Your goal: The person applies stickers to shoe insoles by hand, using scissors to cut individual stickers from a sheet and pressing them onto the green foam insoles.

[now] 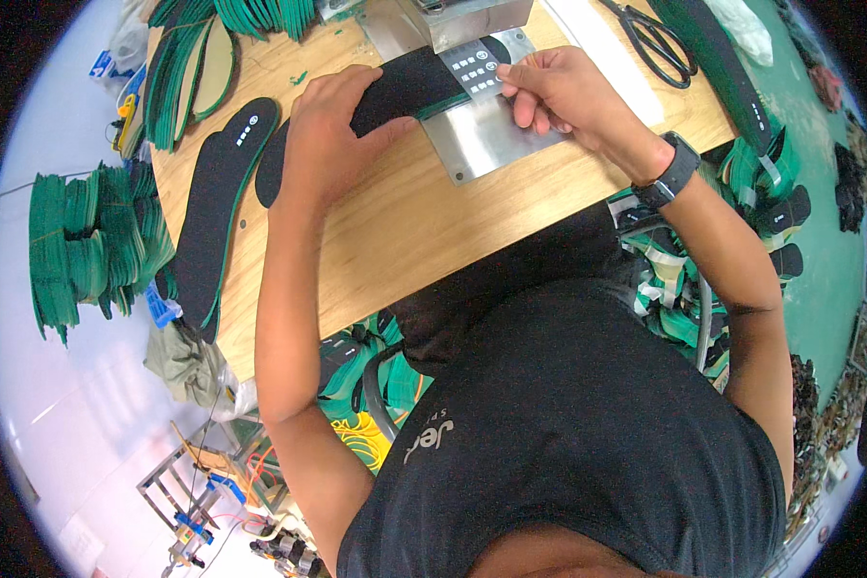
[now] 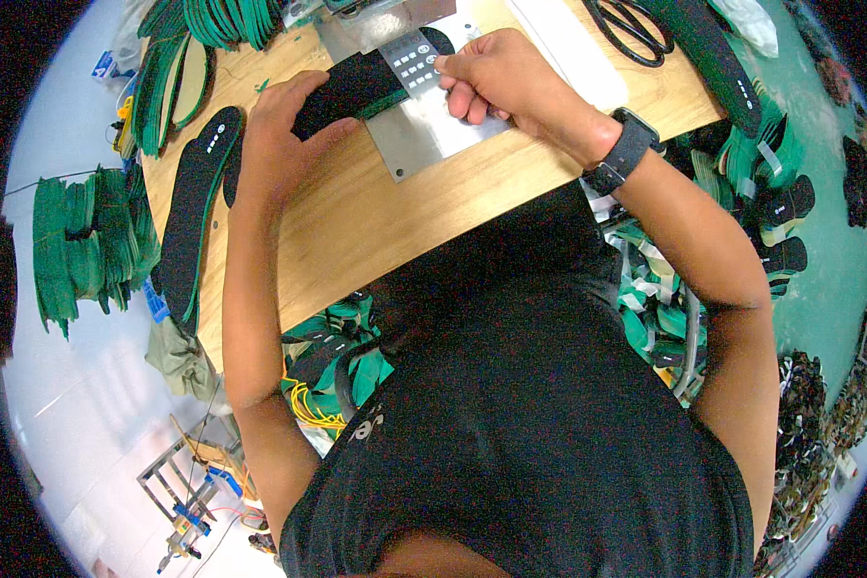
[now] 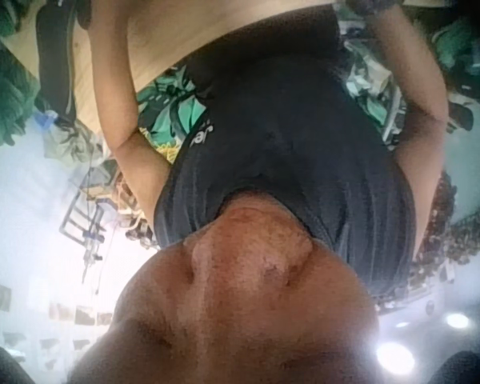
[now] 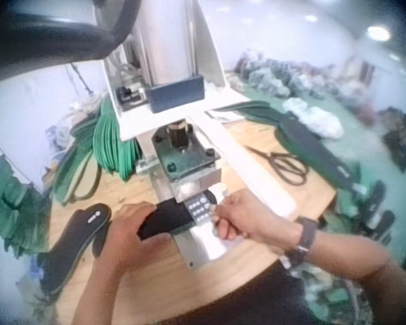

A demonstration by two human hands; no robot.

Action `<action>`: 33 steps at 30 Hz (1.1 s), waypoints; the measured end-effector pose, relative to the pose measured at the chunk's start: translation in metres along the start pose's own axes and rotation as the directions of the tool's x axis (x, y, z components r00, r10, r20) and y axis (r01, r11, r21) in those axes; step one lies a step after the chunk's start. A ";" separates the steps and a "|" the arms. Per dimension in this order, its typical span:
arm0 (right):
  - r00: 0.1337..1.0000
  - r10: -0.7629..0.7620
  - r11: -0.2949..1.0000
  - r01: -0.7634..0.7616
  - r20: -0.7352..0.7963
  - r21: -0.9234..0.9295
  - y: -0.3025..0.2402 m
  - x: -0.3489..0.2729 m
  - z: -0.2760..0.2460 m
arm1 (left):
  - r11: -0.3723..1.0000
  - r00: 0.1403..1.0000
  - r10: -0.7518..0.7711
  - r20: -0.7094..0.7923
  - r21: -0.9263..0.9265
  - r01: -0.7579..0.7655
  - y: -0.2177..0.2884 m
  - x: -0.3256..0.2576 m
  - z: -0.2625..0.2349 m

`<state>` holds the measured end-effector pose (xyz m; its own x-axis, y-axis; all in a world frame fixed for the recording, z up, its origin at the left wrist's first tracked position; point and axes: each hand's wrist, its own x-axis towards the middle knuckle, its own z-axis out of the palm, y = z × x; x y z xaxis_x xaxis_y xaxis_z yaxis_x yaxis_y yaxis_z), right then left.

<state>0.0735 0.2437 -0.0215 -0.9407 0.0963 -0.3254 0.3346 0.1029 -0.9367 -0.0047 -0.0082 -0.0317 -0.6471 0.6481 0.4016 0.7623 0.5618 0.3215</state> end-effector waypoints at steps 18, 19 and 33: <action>1.000 -0.014 0.995 0.013 -0.010 -0.099 -0.005 -0.001 0.000 | 0.994 0.996 -0.089 -0.003 -0.067 0.089 0.010 -0.003 -0.004; 1.000 -0.007 0.996 0.007 -0.007 -0.094 -0.004 -0.001 0.000 | 0.993 0.995 -0.095 0.006 -0.069 0.095 0.010 -0.002 -0.004; 1.000 -0.006 0.997 0.004 -0.029 -0.078 -0.002 0.002 0.001 | 0.997 0.999 -0.033 0.008 -0.068 0.034 0.002 -0.001 -0.001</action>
<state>0.0711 0.2426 -0.0205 -0.9407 0.1246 -0.3154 0.3340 0.1799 -0.9252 -0.0022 -0.0086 -0.0306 -0.6722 0.6332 0.3838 0.7394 0.5471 0.3924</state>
